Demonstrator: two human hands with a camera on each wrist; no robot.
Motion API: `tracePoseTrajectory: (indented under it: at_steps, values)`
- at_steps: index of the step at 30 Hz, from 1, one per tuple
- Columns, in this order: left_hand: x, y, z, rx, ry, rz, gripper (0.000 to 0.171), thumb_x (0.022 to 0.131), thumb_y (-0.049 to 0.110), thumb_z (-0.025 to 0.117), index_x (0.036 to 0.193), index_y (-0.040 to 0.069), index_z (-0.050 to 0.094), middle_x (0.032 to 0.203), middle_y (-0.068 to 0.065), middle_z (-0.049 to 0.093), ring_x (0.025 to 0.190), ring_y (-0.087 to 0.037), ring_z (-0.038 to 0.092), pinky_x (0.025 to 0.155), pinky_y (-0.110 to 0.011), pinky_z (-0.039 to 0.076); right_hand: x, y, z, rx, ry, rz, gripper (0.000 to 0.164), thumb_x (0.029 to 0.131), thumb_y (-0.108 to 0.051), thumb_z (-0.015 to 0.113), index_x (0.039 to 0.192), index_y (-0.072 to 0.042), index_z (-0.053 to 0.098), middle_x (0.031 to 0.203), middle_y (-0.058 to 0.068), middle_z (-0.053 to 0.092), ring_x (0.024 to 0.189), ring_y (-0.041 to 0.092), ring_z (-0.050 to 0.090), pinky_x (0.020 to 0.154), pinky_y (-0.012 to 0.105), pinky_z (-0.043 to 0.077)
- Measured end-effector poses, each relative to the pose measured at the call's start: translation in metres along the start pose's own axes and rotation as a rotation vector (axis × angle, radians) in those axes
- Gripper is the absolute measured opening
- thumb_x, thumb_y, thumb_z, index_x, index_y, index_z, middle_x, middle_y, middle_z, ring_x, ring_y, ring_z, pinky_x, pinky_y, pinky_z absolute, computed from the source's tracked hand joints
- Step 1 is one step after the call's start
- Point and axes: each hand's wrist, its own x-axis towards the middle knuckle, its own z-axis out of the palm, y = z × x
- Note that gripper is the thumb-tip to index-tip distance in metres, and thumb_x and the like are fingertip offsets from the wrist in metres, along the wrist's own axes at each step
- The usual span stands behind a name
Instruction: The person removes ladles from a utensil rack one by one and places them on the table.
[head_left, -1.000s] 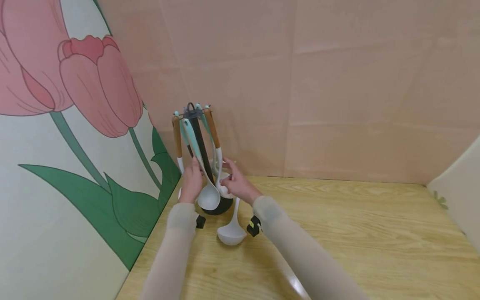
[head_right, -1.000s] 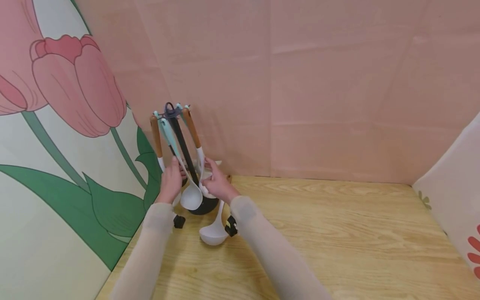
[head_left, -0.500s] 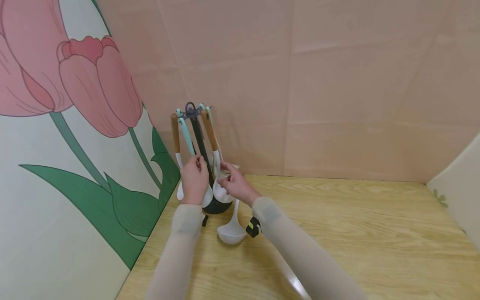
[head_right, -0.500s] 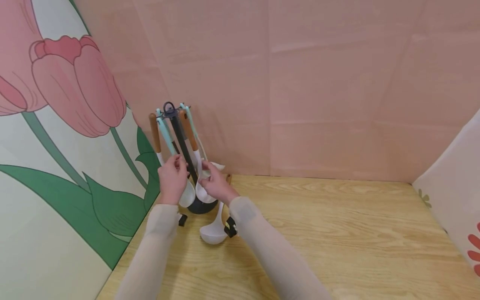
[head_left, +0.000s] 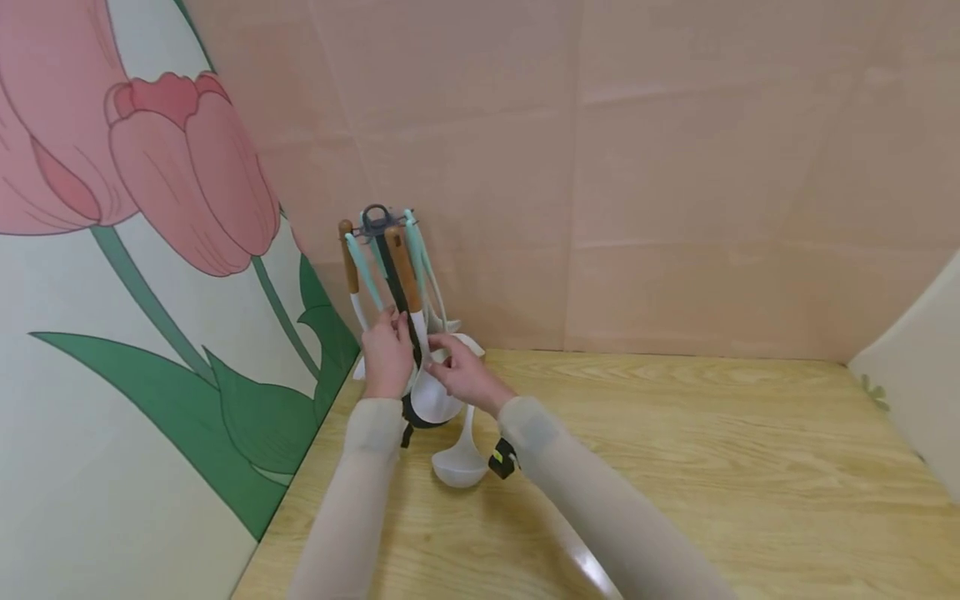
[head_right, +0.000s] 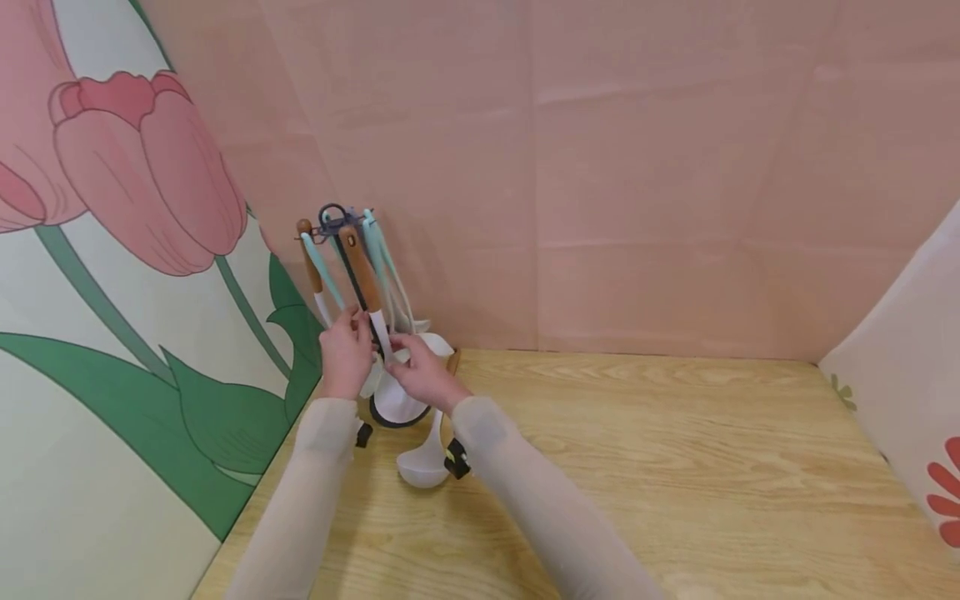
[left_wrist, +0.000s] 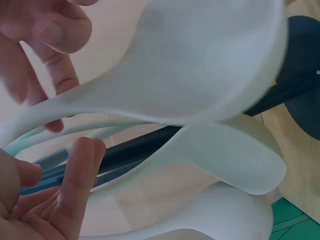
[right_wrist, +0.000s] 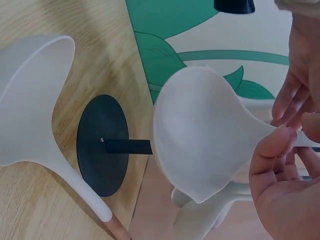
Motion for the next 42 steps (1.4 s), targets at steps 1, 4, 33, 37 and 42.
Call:
tracePoseTrajectory:
  at_steps: [1, 4, 33, 37, 42]
  values:
    - [0.001, -0.001, 0.000, 0.006, -0.010, -0.007, 0.037, 0.099, 0.021, 0.046, 0.124, -0.005, 0.055, 0.097, -0.022, 0.068, 0.085, -0.036, 0.066, 0.073, -0.046, 0.052, 0.000, -0.001, 0.001, -0.008, -0.005, -0.003, 0.042, 0.095, -0.012, 0.055, 0.136, -0.011, 0.045, 0.127, 0.007, 0.050, 0.077, 0.025, 0.057, 0.057, 0.030, 0.049]
    - [0.005, -0.004, 0.001, 0.028, -0.049, -0.034, 0.036, 0.099, 0.019, 0.045, 0.127, -0.003, 0.053, 0.101, -0.021, 0.068, 0.089, -0.037, 0.065, 0.077, -0.046, 0.051, 0.000, -0.002, 0.004, -0.018, -0.028, -0.010, 0.037, 0.095, -0.015, 0.054, 0.132, -0.013, 0.048, 0.123, 0.006, 0.053, 0.081, 0.030, 0.058, 0.057, 0.031, 0.049]
    - [0.027, -0.031, 0.010, -0.014, -0.175, 0.176, 0.061, 0.065, 0.001, 0.071, 0.118, -0.009, 0.043, 0.093, -0.030, 0.059, 0.091, -0.047, 0.058, 0.080, -0.052, 0.047, -0.008, 0.003, 0.017, -0.422, 0.061, -0.176, 0.013, 0.096, -0.022, 0.055, 0.100, -0.013, 0.063, 0.097, -0.002, 0.066, 0.081, 0.009, 0.057, 0.068, 0.023, 0.046]
    - [0.028, -0.029, 0.011, -0.081, -0.262, 0.087, 0.058, 0.076, 0.006, 0.067, 0.124, -0.005, 0.036, 0.099, -0.029, 0.059, 0.096, -0.044, 0.058, 0.083, -0.051, 0.046, -0.010, 0.003, 0.018, -0.446, 0.081, -0.214, 0.010, 0.096, -0.021, 0.055, 0.093, -0.014, 0.061, 0.089, -0.003, 0.063, 0.077, 0.010, 0.053, 0.067, 0.024, 0.045]
    - [0.031, -0.026, 0.012, -0.127, -0.362, 0.003, 0.064, 0.087, 0.011, 0.057, 0.139, -0.004, 0.022, 0.113, -0.030, 0.055, 0.106, -0.039, 0.054, 0.092, -0.048, 0.043, -0.011, 0.003, 0.018, -0.488, 0.104, -0.231, 0.010, 0.096, -0.021, 0.054, 0.090, -0.014, 0.060, 0.085, -0.003, 0.059, 0.075, 0.010, 0.051, 0.066, 0.025, 0.043]
